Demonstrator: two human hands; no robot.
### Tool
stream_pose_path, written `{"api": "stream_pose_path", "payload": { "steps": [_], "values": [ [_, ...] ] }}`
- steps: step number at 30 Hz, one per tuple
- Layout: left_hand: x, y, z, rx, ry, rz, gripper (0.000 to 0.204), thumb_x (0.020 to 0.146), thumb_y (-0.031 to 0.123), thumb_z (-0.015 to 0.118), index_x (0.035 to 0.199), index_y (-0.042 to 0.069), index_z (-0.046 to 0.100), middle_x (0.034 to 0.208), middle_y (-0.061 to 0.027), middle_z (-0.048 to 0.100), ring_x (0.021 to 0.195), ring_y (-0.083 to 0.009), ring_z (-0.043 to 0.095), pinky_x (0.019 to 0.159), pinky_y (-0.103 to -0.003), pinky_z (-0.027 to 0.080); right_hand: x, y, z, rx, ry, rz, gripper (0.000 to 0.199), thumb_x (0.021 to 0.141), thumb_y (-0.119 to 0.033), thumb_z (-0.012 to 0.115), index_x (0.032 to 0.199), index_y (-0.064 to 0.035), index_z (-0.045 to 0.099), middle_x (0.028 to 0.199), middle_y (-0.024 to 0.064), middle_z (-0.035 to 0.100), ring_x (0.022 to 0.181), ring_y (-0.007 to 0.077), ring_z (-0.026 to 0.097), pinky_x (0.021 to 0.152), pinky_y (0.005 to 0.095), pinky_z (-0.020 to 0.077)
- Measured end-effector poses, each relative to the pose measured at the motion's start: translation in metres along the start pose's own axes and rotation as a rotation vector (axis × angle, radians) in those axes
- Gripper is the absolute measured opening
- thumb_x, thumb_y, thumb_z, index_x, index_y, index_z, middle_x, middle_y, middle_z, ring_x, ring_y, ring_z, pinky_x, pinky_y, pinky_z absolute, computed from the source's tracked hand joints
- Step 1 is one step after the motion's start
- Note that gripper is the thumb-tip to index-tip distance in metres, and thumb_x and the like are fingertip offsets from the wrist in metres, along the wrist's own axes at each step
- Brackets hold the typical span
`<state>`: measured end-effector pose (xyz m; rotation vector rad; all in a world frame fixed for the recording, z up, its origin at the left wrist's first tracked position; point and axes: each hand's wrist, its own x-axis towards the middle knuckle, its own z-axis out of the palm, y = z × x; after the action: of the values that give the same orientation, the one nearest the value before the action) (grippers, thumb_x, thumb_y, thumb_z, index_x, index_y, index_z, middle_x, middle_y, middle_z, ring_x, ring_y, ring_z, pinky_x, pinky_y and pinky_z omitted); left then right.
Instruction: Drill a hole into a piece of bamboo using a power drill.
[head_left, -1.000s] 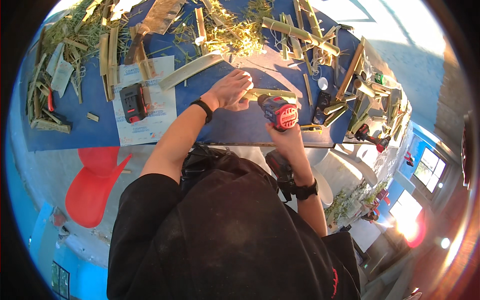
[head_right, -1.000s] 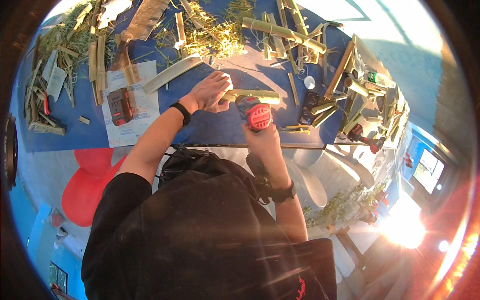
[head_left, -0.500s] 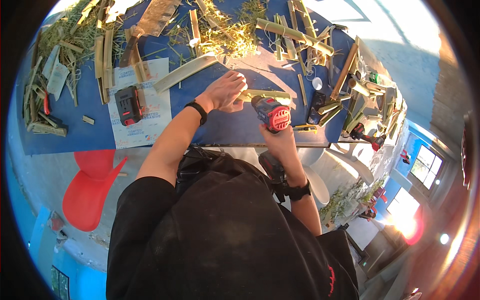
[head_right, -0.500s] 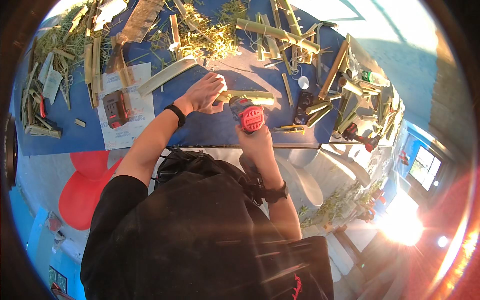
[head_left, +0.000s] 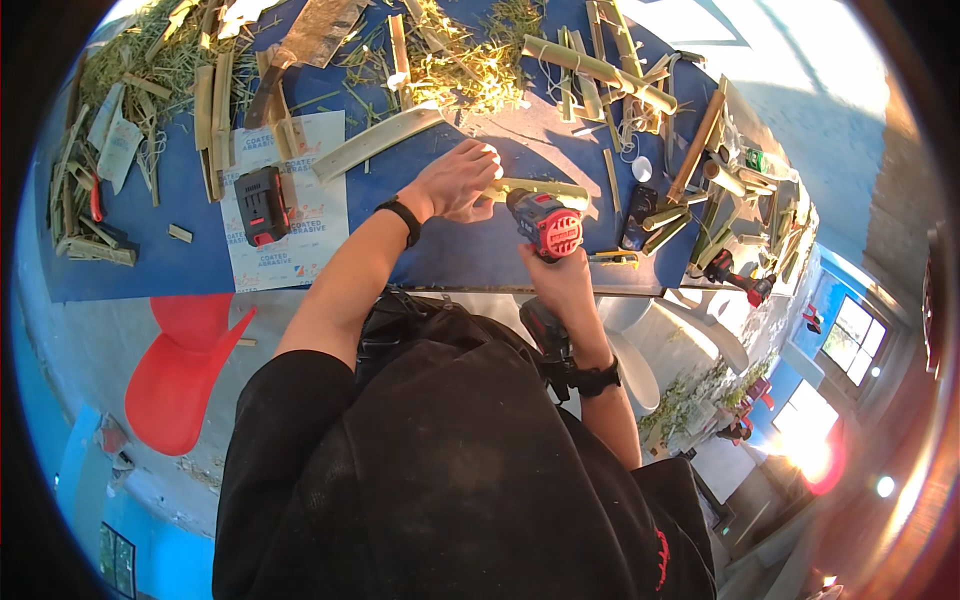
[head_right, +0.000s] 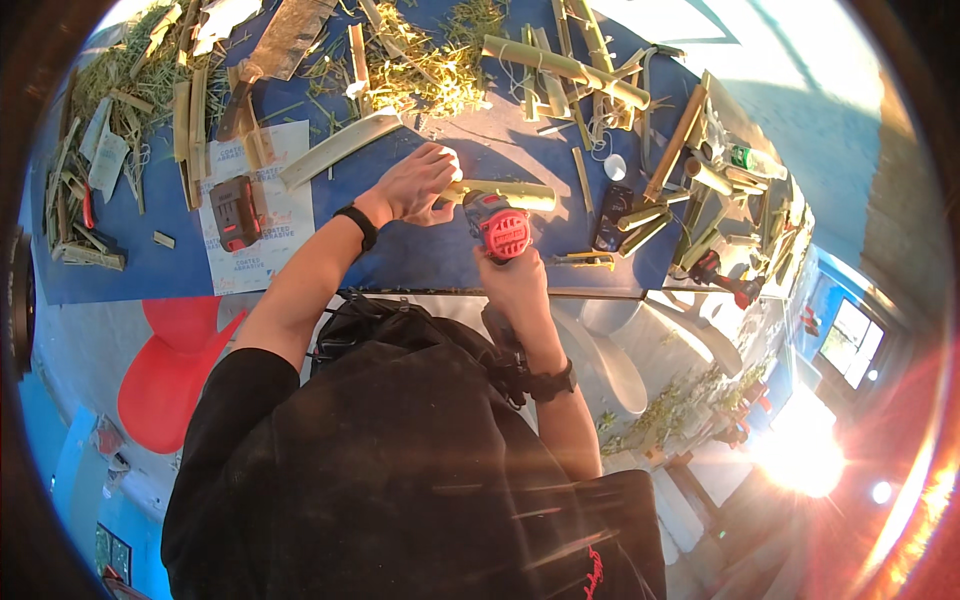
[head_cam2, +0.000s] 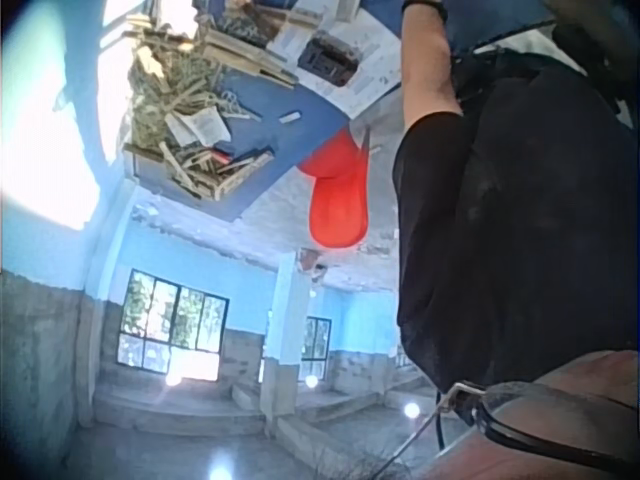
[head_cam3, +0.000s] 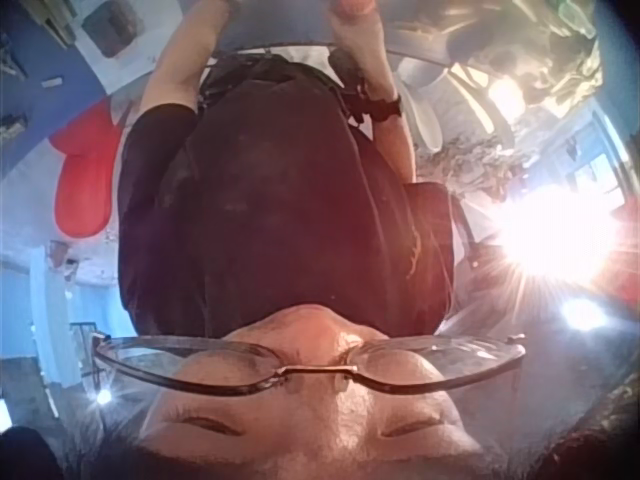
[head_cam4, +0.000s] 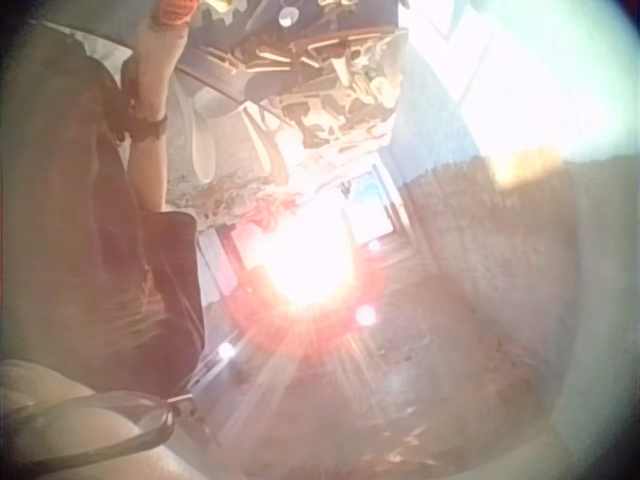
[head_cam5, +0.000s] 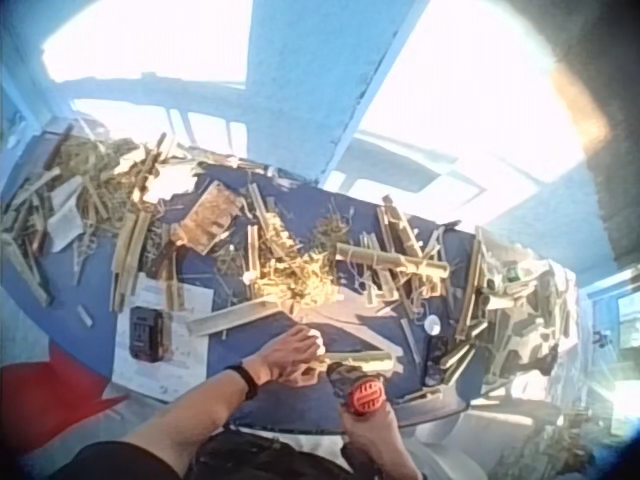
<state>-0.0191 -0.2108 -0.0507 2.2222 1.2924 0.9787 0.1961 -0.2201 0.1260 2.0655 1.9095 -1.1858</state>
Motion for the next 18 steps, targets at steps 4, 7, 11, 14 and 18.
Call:
{"api": "stream_pose_path", "payload": {
  "steps": [4,7,11,14,18],
  "values": [
    [-0.0015,-0.0001,0.0006,0.011,0.023,0.003,0.045,0.072,0.025,0.080,0.105,0.002,0.059,0.113,-0.0168,0.063,0.113,-0.0365,0.061,0.106,-0.045,0.047,0.0026,0.0013,0.0020,0.000,0.003,-0.005,0.038,0.087,-0.035,0.080,0.095,0.0009,0.075,0.085,0.0236,0.075,0.092,0.0437,0.075,0.080,0.0485,0.0572],
    [-0.0015,0.0000,-0.0007,0.010,0.009,0.004,0.045,0.073,0.025,0.080,0.105,0.002,0.058,0.113,-0.0167,0.063,0.113,-0.0364,0.061,0.106,-0.045,0.047,0.0025,-0.0017,0.0013,0.004,0.003,-0.014,0.037,0.087,-0.035,0.081,0.097,0.0003,0.075,0.086,0.0237,0.075,0.093,0.0438,0.075,0.081,0.0488,0.0570],
    [-0.0020,-0.0005,-0.0007,0.018,0.006,0.000,0.045,0.073,0.026,0.080,0.105,0.003,0.058,0.114,-0.0166,0.063,0.114,-0.0364,0.061,0.107,-0.046,0.047,0.0027,-0.0023,0.0014,-0.009,-0.004,-0.001,0.036,0.086,-0.034,0.081,0.098,-0.0005,0.075,0.087,0.0239,0.075,0.092,0.0441,0.074,0.080,0.0493,0.0570],
    [-0.0019,-0.0003,-0.0004,0.023,-0.001,-0.002,0.045,0.074,0.026,0.080,0.105,0.003,0.058,0.115,-0.0166,0.063,0.115,-0.0362,0.061,0.107,-0.046,0.046,0.0047,0.0009,0.0026,-0.013,-0.005,-0.004,0.036,0.086,-0.034,0.081,0.098,-0.0006,0.075,0.087,0.0239,0.075,0.092,0.0444,0.074,0.080,0.0496,0.0571],
    [-0.0027,-0.0003,0.0000,0.041,-0.014,-0.007,0.045,0.074,0.027,0.080,0.105,0.003,0.058,0.116,-0.0165,0.063,0.117,-0.0360,0.061,0.108,-0.046,0.046,0.0050,0.0015,0.0030,-0.009,-0.012,-0.010,0.036,0.086,-0.034,0.081,0.098,-0.0003,0.075,0.087,0.0241,0.075,0.093,0.0446,0.074,0.080,0.0496,0.0573]
  ]
}}
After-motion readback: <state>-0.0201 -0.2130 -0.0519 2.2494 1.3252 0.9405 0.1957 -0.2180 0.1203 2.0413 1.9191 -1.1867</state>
